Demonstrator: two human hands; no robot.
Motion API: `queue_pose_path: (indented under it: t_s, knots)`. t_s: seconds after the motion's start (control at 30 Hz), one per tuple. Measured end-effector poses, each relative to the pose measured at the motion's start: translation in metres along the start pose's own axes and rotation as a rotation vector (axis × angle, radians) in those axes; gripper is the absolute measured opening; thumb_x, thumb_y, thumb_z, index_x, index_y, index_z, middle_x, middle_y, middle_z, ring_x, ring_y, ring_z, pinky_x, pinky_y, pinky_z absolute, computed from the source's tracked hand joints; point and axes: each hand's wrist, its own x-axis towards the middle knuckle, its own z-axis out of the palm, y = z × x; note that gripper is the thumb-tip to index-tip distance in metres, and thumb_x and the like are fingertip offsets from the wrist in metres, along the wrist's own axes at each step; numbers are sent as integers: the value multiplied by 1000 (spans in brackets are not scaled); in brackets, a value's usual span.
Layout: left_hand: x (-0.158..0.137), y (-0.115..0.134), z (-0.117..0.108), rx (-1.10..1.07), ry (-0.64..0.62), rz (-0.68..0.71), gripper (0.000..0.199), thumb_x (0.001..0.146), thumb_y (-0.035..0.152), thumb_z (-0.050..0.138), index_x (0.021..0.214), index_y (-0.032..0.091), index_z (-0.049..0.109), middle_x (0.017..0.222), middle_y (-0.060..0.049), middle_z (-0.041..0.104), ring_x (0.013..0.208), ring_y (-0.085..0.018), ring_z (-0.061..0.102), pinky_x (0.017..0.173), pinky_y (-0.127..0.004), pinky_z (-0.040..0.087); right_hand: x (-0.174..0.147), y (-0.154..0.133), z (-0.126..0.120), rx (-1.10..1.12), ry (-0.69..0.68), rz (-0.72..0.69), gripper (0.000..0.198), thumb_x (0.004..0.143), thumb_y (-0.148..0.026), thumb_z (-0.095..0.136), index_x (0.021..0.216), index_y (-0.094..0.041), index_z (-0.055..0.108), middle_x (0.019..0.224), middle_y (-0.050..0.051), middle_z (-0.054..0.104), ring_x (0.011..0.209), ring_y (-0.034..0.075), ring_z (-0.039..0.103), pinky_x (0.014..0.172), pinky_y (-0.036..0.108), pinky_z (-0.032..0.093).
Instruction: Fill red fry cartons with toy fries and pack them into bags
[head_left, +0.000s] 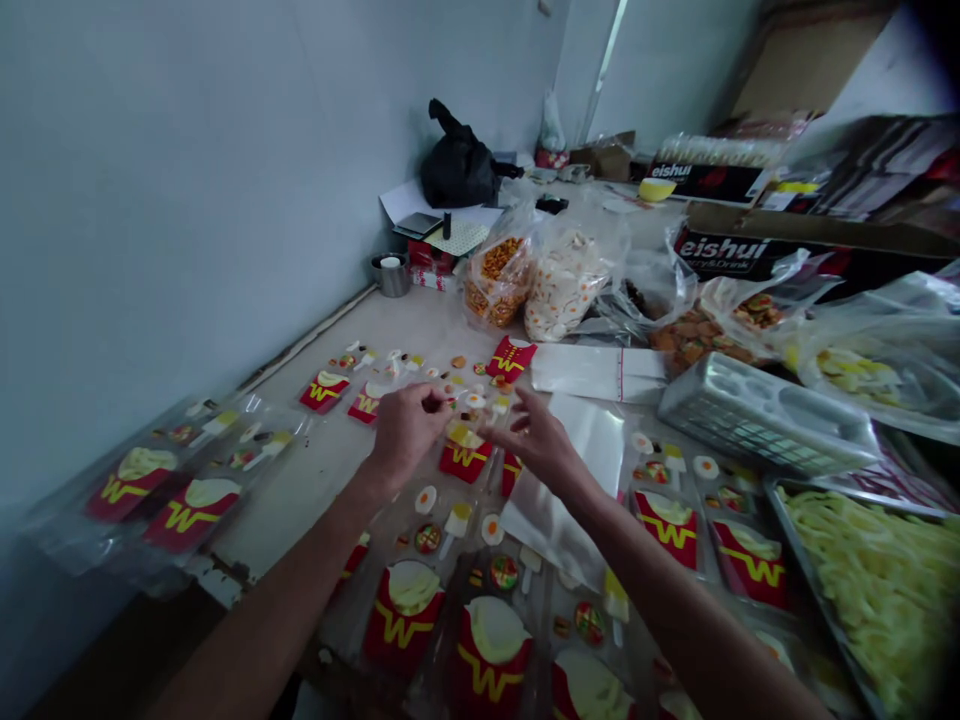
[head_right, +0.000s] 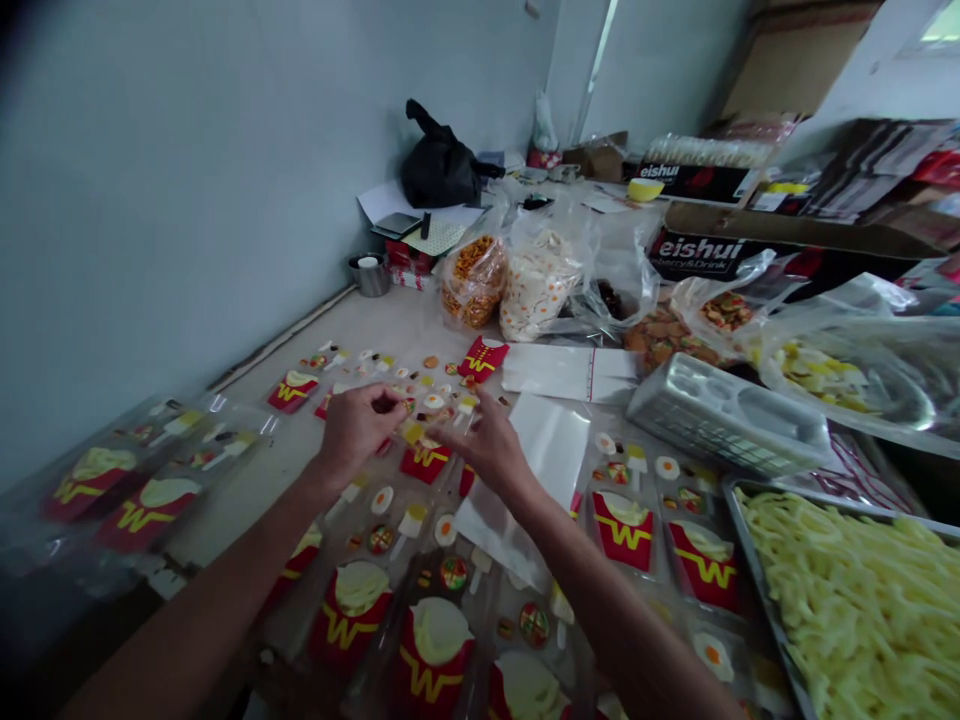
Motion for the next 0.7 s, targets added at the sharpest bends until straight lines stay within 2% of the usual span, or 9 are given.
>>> queue_pose_path:
  t_s: [0.07, 0.13, 0.23, 0.33, 0.4, 0.47, 0.53, 0.6, 0.7]
  knots:
    - [3, -7, -3, -52, 1, -10, 10, 80, 26, 63, 80, 21, 72, 78, -2, 74, 73, -18, 66, 70, -28, 46, 0, 10, 1, 399, -183, 229, 63, 73, -64, 73, 114, -17, 66, 103, 11, 72, 64, 13, 54, 54, 26, 41]
    - [2, -5, -2, -52, 10, 15, 10, 80, 26, 62, 77, 21, 70, 76, -1, 73, 72, -17, 65, 70, -27, 46, 1, 17, 9, 656, -272, 338, 52, 68, -60, 78, 94, -16, 69, 89, 8, 74, 50, 7, 43, 44, 22, 27]
    - [-11, 12, 7, -76, 24, 19, 9, 80, 24, 62, 77, 21, 70, 75, -2, 72, 70, -17, 64, 70, -29, 47, 4, 20, 29, 784, -167, 353, 43, 60, -53, 85, 73, -16, 67, 70, 4, 71, 42, 4, 35, 40, 22, 16]
    - [-34, 29, 14, -150, -44, 17, 10, 80, 20, 61, 77, 22, 70, 78, -3, 73, 69, -17, 64, 70, -30, 48, 7, 15, 42, 815, -124, 308, 40, 59, -50, 85, 64, -18, 62, 54, -2, 59, 42, 6, 38, 41, 21, 23]
    - [-47, 29, 8, -238, -114, 52, 10, 84, 22, 62, 86, 23, 72, 83, -3, 75, 72, -17, 66, 72, -31, 51, 7, 9, 41, 805, -215, 267, 37, 62, -48, 84, 66, -18, 62, 52, -4, 55, 43, 7, 40, 42, 21, 27]
    - [-53, 18, -12, -276, -146, 131, 25, 86, 32, 68, 110, 24, 71, 95, -4, 76, 81, -19, 69, 79, -32, 53, 5, 3, 34, 758, -349, 222, 35, 67, -48, 83, 73, -18, 66, 56, -4, 57, 41, 5, 36, 41, 21, 23]
    - [-53, 1, -42, -160, -145, 277, 66, 75, 48, 81, 135, 28, 60, 119, -8, 72, 106, -26, 67, 97, -39, 51, 5, -4, 29, 716, -452, 188, 33, 71, -48, 82, 78, -19, 68, 62, -3, 62, 40, 4, 28, 40, 22, 18]
    - [-51, -15, -74, 43, -175, 434, 97, 63, 58, 87, 148, 31, 48, 141, -11, 60, 129, -34, 55, 112, -48, 40, 10, -13, 32, 715, -523, 172, 32, 72, -48, 81, 77, -19, 68, 72, 0, 68, 41, 3, 25, 40, 23, 17]
    - [-52, -39, -114, 181, -295, 448, 103, 66, 52, 84, 155, 31, 36, 143, -13, 56, 130, -33, 52, 113, -47, 40, 26, -35, 60, 714, -630, 170, 35, 71, -49, 83, 75, -19, 66, 72, 2, 67, 42, 4, 27, 40, 23, 19]
